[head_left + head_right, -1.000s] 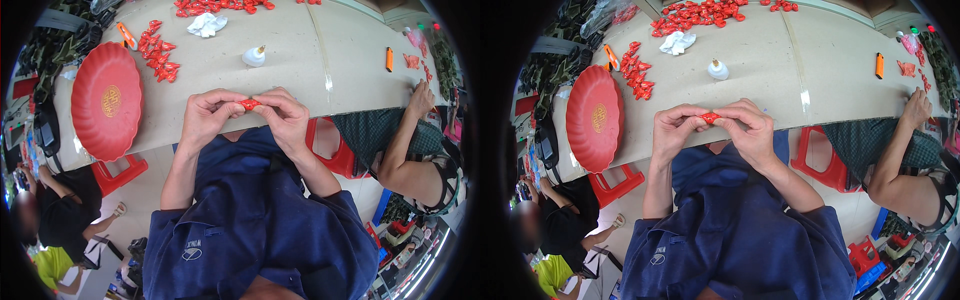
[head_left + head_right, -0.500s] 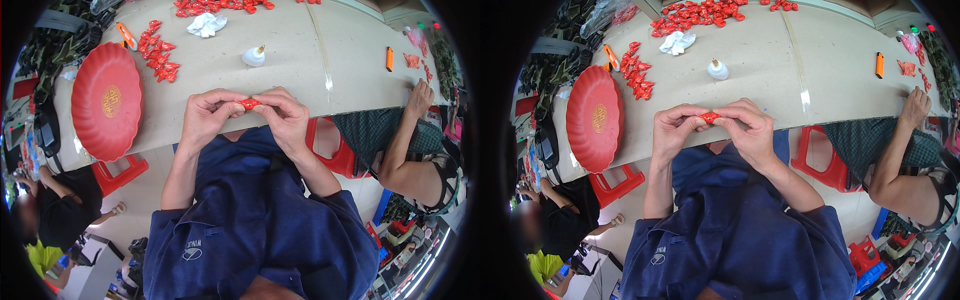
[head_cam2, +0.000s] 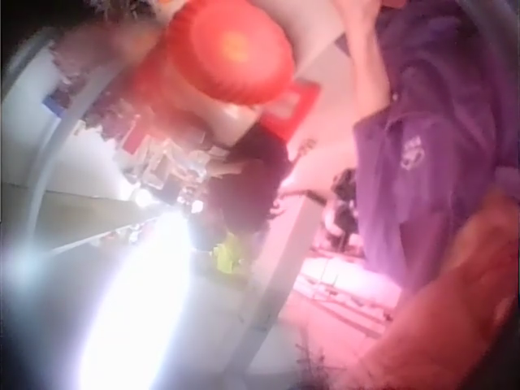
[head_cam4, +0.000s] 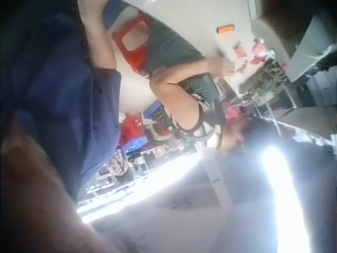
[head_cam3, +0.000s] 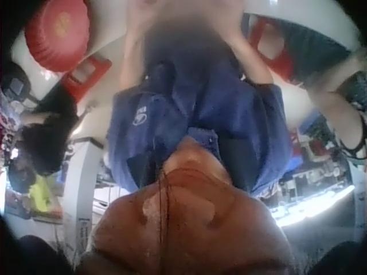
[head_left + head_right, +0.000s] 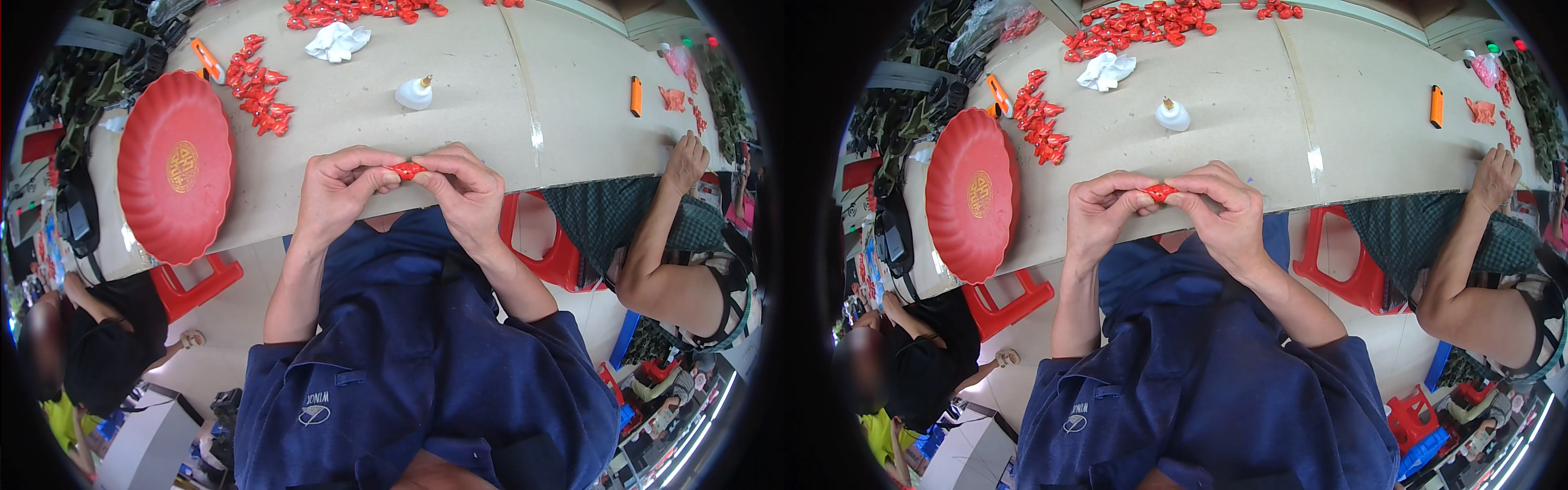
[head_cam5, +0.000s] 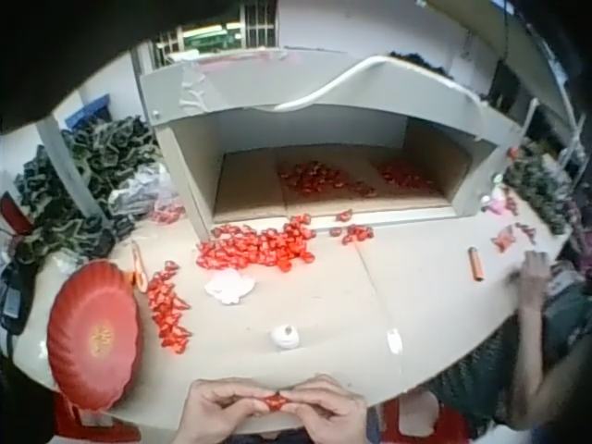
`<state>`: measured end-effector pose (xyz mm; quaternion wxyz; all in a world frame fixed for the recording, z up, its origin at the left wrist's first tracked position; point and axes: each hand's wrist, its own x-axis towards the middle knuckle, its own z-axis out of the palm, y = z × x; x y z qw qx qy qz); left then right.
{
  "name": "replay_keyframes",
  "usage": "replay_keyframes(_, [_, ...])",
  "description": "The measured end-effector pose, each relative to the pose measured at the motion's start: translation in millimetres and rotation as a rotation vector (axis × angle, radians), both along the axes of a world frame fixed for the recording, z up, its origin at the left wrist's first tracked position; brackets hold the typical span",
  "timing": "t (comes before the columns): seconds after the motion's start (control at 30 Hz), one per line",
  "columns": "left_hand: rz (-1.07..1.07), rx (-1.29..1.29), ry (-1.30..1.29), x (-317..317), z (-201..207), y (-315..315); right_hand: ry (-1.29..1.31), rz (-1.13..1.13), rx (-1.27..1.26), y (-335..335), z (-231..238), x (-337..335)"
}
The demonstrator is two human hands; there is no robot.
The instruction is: The person applies glue from a glue bottle to small red plastic pieces by hand, then assembles them.
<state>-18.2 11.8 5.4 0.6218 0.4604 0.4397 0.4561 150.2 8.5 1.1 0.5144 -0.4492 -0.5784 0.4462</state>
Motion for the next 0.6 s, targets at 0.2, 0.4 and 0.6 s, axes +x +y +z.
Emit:
replay_keyframes(0.2, [0.005, 0.005, 0.011, -3.8, 4.0, 1.5, 0.005, 0.012, 0.011, 2.7, 3.5, -3.1])
replay_keyframes(0.4, [0.023, -0.002, 0.017, -1.6, 4.1, -0.9, 0.007, 0.017, 0.008, 1.1, 2.6, -2.0])
replay_keyframes(0.6, [0.028, -0.012, -0.004, 2.9, 2.2, -4.0, 0.022, 0.006, -0.006, -3.4, 0.4, 1.1])
